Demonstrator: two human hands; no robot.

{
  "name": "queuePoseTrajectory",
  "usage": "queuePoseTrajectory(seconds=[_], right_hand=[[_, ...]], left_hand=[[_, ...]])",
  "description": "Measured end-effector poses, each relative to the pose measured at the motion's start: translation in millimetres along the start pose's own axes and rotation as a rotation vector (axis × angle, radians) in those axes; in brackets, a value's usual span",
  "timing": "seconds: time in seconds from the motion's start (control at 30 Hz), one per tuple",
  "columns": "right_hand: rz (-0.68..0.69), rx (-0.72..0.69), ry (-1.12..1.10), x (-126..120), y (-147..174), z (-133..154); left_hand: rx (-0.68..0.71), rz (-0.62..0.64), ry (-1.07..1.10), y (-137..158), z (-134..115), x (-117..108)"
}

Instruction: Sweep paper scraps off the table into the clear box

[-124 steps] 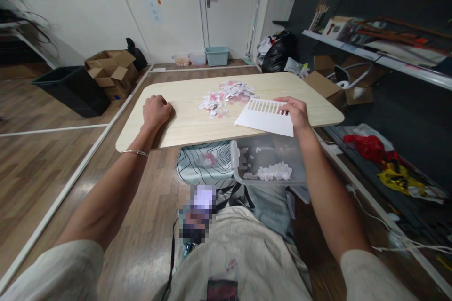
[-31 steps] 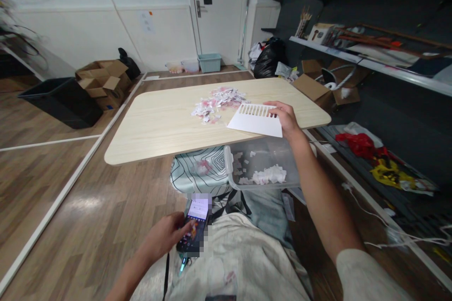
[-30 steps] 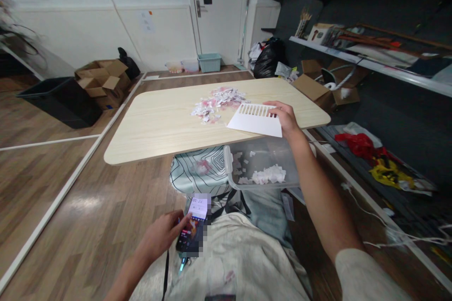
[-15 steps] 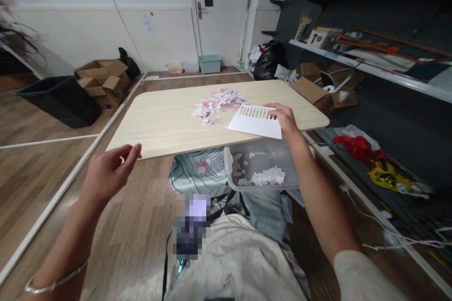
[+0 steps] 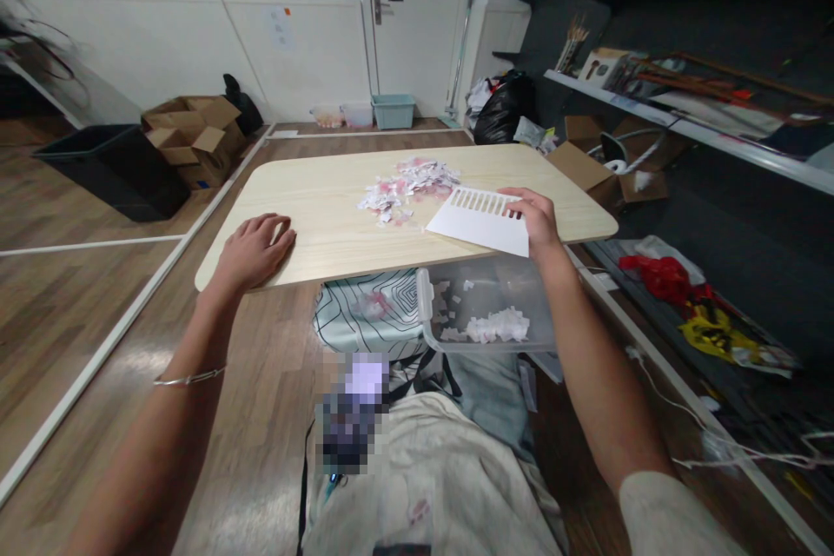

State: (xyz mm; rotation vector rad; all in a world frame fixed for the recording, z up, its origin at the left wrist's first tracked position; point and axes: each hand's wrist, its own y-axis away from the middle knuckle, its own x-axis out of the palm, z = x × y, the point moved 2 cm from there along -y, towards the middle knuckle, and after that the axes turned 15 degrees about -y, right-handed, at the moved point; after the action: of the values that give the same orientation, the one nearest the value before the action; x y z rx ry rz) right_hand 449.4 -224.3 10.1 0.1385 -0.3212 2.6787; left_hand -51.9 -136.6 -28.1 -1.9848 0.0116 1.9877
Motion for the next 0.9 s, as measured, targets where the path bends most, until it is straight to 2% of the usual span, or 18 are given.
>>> queuePoseTrajectory(seconds=[0.13,0.27,0.57,0.77,0.9], right_hand=[[-0.103,-0.069,-0.061,-6,-2,2],[-0.120,-0.102,-0.022,-13,-1,6],[0.034,-0.019,0.049,-3,11,9],[0.028,-0.014,0.046,-7,9,8],[0.078,-0.020,0.091,-9,8,8]], left_hand=[[-0.012,0.003,0.013,-2,4,4],[-0.004,0.007,0.027,-5,6,5],[-0.001,0.030,0.040,-7,7,3],[-0.011,0.039,0.050,-8,8,3],[-0.016,0.032,0.058,-8,10,6]])
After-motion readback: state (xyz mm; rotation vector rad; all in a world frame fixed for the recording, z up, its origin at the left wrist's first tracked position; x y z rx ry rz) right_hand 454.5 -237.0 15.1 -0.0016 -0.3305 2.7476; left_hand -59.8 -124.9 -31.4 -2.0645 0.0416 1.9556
